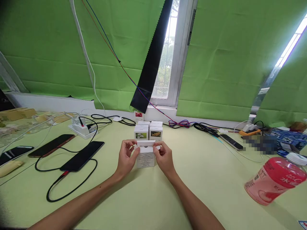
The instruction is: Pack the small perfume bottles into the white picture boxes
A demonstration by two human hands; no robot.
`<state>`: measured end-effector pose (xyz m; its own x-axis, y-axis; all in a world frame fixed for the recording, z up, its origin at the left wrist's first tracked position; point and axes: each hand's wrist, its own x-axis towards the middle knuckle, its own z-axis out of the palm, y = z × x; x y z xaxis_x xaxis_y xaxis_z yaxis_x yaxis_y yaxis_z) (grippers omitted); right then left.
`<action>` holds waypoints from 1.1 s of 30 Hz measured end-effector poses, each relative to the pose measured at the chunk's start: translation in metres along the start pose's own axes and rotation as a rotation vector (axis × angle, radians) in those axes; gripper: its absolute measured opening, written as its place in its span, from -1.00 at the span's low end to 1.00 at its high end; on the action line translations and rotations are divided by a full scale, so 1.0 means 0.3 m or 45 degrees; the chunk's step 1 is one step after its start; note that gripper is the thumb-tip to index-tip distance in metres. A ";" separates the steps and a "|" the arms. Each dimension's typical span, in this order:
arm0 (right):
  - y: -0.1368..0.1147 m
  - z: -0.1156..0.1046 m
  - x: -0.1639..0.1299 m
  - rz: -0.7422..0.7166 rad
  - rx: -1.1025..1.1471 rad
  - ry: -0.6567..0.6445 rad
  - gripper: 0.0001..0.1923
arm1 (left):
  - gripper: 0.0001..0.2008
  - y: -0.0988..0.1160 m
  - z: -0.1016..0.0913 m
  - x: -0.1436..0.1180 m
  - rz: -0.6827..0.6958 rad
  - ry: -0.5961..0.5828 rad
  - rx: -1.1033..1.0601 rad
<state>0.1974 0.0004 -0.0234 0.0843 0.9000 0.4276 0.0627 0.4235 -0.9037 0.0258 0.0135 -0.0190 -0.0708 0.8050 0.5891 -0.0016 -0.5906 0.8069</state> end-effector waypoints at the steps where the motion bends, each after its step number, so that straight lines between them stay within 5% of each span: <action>1: 0.001 0.000 -0.001 -0.009 -0.005 0.008 -0.73 | -0.76 0.000 0.000 0.000 0.005 -0.011 0.005; 33: -0.007 0.012 -0.018 -0.192 -0.069 0.138 -0.73 | -0.86 0.016 0.001 -0.002 0.057 -0.128 0.060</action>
<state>0.1932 -0.0049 -0.0238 0.1760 0.8092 0.5605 0.1359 0.5440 -0.8280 0.0261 0.0101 -0.0153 0.0308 0.7810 0.6237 0.0461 -0.6245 0.7797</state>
